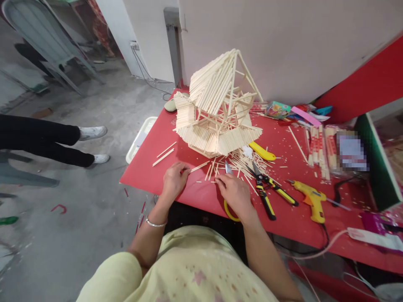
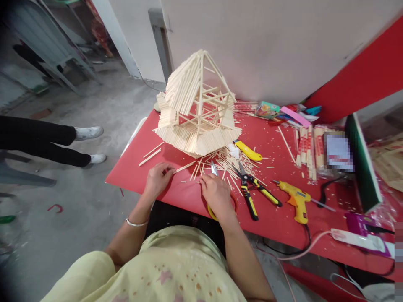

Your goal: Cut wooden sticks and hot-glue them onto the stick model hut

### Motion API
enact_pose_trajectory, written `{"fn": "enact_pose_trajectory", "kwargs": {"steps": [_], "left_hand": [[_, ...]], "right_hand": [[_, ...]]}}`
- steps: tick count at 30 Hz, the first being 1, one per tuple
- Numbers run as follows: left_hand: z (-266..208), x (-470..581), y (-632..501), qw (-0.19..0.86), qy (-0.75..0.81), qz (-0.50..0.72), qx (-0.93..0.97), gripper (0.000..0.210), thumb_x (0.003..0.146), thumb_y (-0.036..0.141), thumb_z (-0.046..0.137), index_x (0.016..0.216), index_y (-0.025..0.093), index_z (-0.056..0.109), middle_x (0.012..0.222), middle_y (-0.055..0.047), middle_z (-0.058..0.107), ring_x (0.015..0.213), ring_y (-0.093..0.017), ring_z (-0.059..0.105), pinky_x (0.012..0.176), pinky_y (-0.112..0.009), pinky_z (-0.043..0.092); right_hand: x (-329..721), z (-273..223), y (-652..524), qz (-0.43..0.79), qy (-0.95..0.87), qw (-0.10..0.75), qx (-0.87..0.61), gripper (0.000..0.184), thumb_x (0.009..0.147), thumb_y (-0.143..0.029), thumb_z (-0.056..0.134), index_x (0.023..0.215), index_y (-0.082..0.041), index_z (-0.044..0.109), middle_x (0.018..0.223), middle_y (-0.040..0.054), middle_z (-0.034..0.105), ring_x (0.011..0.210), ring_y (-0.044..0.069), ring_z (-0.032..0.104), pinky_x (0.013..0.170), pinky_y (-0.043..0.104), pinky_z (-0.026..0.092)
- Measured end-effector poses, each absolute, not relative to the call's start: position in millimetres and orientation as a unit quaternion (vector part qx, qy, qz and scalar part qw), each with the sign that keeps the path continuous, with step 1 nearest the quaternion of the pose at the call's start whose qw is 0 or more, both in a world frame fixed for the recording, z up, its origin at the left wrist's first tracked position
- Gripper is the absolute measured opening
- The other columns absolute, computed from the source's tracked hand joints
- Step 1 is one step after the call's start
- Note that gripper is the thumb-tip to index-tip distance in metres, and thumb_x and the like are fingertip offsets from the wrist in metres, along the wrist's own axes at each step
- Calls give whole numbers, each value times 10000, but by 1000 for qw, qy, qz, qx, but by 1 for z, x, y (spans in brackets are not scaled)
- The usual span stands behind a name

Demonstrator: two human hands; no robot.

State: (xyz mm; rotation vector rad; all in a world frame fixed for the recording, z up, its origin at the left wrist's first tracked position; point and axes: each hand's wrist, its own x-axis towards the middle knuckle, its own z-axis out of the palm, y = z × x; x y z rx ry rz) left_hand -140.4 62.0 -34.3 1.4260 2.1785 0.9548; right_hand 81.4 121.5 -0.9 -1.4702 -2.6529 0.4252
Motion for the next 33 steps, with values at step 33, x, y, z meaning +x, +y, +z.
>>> {"fn": "enact_pose_trajectory", "kwargs": {"steps": [33], "left_hand": [[15,-84,65,94,591,197,776,298,995,301,423,869,179,665,827,-74,657,734,-172,600,590,-268,360]], "right_hand": [[104,14,112,75,-908,163,-380,284,1006,-350,463,1000,-266,734,962,62,638,939,213,528,747,315,385]]}}
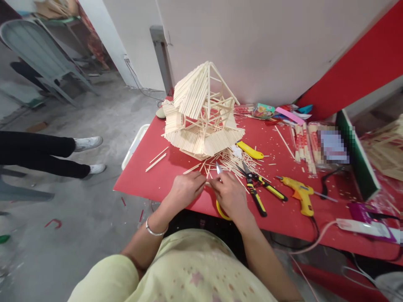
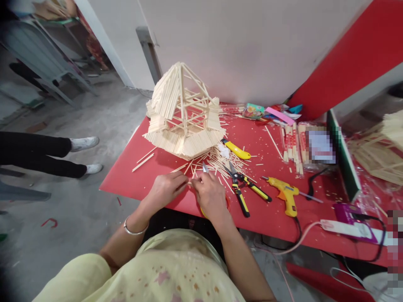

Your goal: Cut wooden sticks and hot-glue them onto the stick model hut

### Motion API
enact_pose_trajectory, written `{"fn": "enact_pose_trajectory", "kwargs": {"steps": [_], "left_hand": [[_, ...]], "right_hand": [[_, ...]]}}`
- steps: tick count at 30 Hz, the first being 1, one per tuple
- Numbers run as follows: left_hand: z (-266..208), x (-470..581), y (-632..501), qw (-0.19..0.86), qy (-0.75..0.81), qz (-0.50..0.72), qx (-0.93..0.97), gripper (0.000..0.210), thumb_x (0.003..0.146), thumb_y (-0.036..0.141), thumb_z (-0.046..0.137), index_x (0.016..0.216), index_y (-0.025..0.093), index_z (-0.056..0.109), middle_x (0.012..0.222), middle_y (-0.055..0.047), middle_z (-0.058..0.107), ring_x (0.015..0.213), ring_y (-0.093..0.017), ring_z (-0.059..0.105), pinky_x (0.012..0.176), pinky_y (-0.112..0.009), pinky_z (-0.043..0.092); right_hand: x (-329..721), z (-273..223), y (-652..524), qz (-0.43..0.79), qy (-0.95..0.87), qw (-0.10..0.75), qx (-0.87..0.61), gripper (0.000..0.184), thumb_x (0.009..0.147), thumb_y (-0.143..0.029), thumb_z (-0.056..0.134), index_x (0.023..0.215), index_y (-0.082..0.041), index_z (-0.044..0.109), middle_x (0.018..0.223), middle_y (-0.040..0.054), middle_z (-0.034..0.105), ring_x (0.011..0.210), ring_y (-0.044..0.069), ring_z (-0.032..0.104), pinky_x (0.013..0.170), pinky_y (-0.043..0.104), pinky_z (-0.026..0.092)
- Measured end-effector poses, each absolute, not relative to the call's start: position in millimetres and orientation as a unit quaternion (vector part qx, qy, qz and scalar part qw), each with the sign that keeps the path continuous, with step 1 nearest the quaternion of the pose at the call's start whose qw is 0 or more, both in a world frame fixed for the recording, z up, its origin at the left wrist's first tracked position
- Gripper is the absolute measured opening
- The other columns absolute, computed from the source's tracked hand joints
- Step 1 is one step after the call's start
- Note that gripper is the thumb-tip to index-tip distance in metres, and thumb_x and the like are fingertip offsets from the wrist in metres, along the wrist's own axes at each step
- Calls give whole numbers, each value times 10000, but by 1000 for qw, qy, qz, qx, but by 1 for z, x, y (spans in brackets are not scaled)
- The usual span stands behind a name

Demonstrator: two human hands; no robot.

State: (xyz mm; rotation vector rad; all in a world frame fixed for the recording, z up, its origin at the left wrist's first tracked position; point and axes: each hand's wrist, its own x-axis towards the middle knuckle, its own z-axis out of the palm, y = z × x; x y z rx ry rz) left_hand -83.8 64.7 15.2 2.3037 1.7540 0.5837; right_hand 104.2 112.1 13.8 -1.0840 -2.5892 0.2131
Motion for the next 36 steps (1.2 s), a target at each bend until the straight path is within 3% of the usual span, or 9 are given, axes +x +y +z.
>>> {"fn": "enact_pose_trajectory", "kwargs": {"steps": [4,7,13,20,24,31,36], "left_hand": [[-7,-83,69,206,584,371,692,176,939,283,554,905,190,699,854,-62,696,752,-154,617,684,-259,453],[-20,-78,74,326,630,495,501,233,838,324,702,1026,187,700,823,-40,704,628,-120,588,605,-237,467],[-25,-73,76,592,510,545,304,339,792,469,741,830,138,677,533,25,558,390,-50,419,382,-178,302],[-21,-82,75,517,523,628,255,394,826,547,670,876,160,615,737,-36,677,485,-107,609,351,-165,366],[-3,-79,78,517,516,610,306,372,830,510,681,886,143,659,668,-20,644,425,-93,551,346,-178,357],[54,-74,81,489,491,593,411,307,865,439,681,790,143,713,453,51,461,377,-43,366,385,-181,259],[83,-75,82,512,479,597,390,346,837,471,703,735,141,692,467,24,541,342,-61,413,342,-194,279]], "right_hand": [[109,8,111,103,-895,157,-404,276,998,-373,485,962,-265,737,917,60,628,912,201,539,753,306,393],[104,5,109,121,-868,169,-451,311,1007,-412,463,967,-258,730,888,47,635,853,180,572,731,295,392],[84,3,105,145,-852,182,-470,290,993,-416,493,954,-261,734,884,36,676,803,174,620,687,289,394],[88,0,129,232,-831,215,-458,254,970,-397,534,1000,-274,754,985,35,743,897,203,676,810,315,479],[82,19,135,293,-800,311,-421,252,970,-376,534,1022,-249,745,962,46,737,913,194,675,855,319,503],[69,80,135,306,-774,425,-355,172,935,-334,602,992,-238,733,901,32,692,818,160,645,753,286,502],[66,117,144,297,-775,449,-331,153,925,-321,618,877,-218,721,809,10,662,720,133,604,666,266,468]]}}
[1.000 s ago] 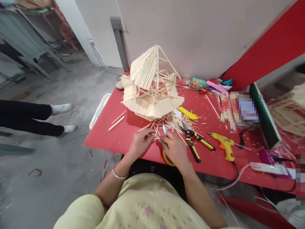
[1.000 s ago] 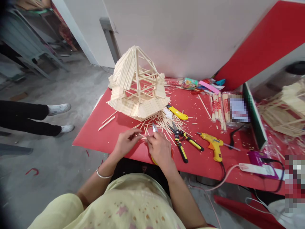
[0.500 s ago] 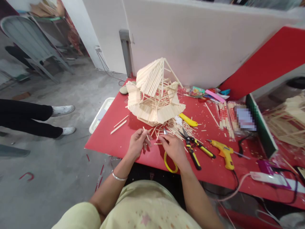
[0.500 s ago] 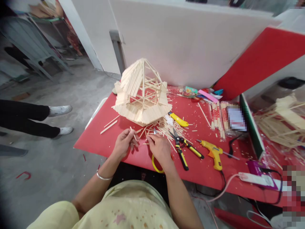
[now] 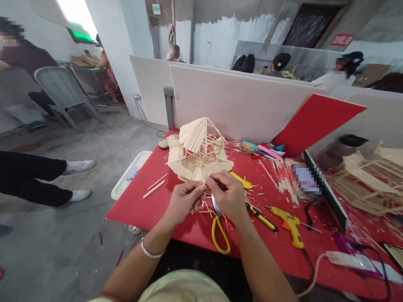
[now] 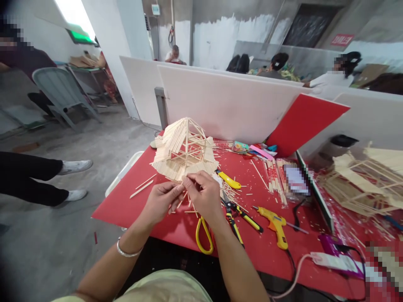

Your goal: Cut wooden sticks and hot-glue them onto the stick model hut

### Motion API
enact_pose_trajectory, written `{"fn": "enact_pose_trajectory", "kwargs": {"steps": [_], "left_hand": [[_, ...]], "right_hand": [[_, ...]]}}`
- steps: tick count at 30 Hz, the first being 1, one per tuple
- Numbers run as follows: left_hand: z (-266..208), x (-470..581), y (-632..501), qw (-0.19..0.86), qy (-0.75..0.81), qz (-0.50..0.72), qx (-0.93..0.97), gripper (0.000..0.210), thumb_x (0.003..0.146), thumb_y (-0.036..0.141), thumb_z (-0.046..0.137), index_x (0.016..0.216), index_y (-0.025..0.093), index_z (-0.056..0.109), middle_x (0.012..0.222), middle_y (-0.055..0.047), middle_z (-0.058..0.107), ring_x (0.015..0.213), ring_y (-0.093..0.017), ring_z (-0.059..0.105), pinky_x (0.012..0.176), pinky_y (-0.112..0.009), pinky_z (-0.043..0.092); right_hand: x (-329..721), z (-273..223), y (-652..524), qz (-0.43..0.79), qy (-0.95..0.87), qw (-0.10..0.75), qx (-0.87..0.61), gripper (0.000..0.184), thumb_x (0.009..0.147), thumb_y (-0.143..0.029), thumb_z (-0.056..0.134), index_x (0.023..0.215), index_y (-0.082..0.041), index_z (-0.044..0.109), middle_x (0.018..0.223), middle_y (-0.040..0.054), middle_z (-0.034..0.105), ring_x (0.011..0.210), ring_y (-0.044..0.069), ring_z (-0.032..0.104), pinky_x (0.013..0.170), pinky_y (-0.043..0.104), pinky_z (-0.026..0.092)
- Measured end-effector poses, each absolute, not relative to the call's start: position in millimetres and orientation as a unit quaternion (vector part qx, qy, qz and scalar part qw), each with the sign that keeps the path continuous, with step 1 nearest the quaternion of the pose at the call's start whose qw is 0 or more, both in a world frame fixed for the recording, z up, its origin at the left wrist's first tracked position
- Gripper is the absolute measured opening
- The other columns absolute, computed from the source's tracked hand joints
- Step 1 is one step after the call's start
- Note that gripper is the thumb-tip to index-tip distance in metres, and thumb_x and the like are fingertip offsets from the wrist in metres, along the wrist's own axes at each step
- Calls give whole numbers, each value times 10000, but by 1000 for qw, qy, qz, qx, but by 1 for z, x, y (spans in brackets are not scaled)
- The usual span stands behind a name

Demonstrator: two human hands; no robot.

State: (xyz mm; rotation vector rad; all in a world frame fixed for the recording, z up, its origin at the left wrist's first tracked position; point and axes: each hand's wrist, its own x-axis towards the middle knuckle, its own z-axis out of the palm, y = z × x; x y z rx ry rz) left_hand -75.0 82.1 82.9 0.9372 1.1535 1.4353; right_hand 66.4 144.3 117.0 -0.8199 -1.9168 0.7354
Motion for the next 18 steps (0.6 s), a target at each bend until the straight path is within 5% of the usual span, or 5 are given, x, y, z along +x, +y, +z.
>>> {"fn": "enact_pose_trajectory", "kwargs": {"steps": [4,9,18], "left_hand": [[98,-80,97,540,439,641,323,330,726,424,814,845,132,717,645,-17,671,395,-65,502,329,-179,314],[114,-89,126,593,365,678,234,334,648,326,874,839,105,711,648,5,646,418,-23,487,356,-137,330],[116,-96,152,646,322,667,184,309,671,276,860,843,100,672,631,30,590,413,2,432,337,-105,266]], "right_hand": [[58,135,160,270,-777,466,-326,164,922,-337,621,900,-214,727,837,7,671,688,116,572,659,259,458],[47,149,183,247,-764,486,-345,254,901,-394,625,1072,-223,705,1000,35,688,642,102,539,653,264,476],[31,155,209,258,-742,494,-373,223,846,-405,659,954,-215,613,912,21,705,553,85,504,554,242,416]]}}
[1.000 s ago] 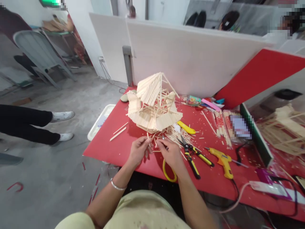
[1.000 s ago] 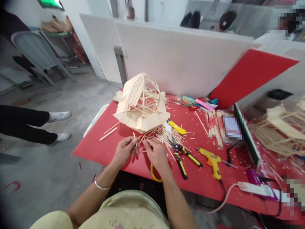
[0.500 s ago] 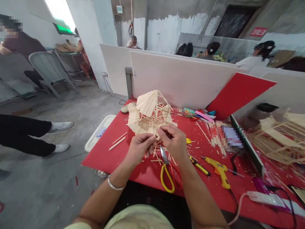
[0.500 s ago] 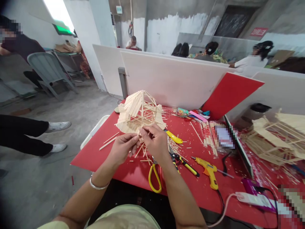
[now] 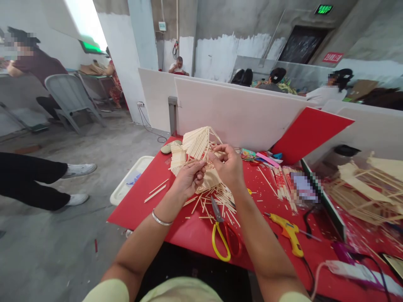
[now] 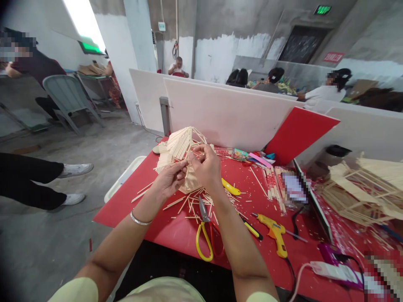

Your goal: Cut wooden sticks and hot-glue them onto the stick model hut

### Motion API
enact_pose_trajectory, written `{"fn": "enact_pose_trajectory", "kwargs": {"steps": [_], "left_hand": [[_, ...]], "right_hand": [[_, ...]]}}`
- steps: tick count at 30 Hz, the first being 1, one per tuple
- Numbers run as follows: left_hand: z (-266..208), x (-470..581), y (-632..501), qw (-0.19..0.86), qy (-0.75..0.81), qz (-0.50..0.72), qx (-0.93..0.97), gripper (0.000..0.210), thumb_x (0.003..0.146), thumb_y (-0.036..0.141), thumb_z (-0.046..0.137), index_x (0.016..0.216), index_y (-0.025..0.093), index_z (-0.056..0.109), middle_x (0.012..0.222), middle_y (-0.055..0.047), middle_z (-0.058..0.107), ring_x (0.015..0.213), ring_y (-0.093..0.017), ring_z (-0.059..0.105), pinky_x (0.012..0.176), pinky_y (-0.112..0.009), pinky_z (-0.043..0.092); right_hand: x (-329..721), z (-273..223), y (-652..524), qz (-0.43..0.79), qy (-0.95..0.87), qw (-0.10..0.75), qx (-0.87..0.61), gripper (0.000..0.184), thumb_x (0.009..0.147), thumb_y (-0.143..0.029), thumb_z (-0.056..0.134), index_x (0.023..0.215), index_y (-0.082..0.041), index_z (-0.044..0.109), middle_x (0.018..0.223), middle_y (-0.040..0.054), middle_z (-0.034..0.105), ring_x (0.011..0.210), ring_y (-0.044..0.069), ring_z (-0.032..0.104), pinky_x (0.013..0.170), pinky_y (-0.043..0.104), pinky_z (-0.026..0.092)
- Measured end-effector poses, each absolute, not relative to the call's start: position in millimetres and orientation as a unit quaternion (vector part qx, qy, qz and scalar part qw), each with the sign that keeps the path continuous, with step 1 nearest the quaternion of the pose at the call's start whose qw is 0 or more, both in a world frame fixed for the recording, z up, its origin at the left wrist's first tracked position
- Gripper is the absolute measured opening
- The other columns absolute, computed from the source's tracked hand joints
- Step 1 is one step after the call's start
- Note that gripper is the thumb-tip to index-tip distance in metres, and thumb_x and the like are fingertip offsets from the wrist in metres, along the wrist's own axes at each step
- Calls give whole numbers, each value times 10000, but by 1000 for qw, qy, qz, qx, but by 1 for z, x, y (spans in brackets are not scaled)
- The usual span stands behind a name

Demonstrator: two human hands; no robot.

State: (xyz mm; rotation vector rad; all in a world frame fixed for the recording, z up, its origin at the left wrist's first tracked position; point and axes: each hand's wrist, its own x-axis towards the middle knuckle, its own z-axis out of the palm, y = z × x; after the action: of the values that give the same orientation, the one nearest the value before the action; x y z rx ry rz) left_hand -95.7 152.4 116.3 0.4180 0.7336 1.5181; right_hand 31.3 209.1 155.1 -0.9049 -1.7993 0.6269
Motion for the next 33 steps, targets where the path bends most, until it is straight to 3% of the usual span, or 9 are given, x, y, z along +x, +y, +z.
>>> {"fn": "enact_pose_trajectory", "kwargs": {"steps": [4,8,11,16,21,25,28,30,33], "left_hand": [[121,-97,151,640,322,669,196,303,680,282,850,853,105,675,655,28,592,423,4,430,348,-105,268],[116,-98,118,619,354,653,252,284,714,342,816,839,114,702,638,15,599,414,-17,431,371,-145,286],[87,-101,82,573,464,573,358,279,766,414,755,748,140,704,564,-4,596,383,-59,418,379,-199,253],[2,-101,45,245,700,405,536,249,857,373,632,704,198,724,635,-44,645,572,-143,527,557,-248,321],[-41,-97,48,74,799,223,554,309,943,355,481,862,212,743,835,-114,707,717,-217,622,589,-280,280],[-38,-99,50,89,803,217,548,290,936,358,507,1078,230,726,945,-121,705,765,-223,634,595,-272,305],[-29,-97,49,130,771,332,527,297,918,364,552,1124,230,719,962,-116,699,779,-209,624,645,-273,376],[-17,-93,52,228,709,440,502,264,889,403,608,998,206,748,872,-97,693,707,-178,601,646,-269,410],[12,-84,64,473,568,536,408,351,833,496,677,961,176,745,665,-33,637,477,-106,484,477,-232,345]], "right_hand": [[31,161,207,256,-745,499,-362,212,857,-396,644,968,-218,617,970,27,705,566,86,513,576,250,431],[56,149,182,212,-743,499,-393,227,897,-431,611,971,-224,666,859,18,703,601,118,544,618,270,452],[81,113,158,212,-774,422,-423,229,924,-418,578,957,-237,715,848,21,731,670,151,613,675,287,472],[87,36,136,176,-846,162,-476,195,931,-340,553,923,-273,735,899,26,763,824,201,685,724,303,454],[59,2,145,129,-814,120,-554,171,908,-332,572,983,-235,691,864,88,744,803,228,682,721,325,439],[51,-7,152,194,-791,154,-560,161,831,-212,618,977,-219,686,844,87,736,821,226,682,774,339,461],[57,-4,149,233,-788,180,-541,168,839,-234,607,989,-214,679,839,47,738,785,188,683,747,306,495],[61,8,145,278,-780,220,-516,225,879,-293,579,1065,-201,665,855,30,740,745,160,680,702,276,519],[65,38,138,385,-728,341,-453,314,893,-387,586,1119,-186,672,921,49,744,753,161,683,696,280,548]]}}
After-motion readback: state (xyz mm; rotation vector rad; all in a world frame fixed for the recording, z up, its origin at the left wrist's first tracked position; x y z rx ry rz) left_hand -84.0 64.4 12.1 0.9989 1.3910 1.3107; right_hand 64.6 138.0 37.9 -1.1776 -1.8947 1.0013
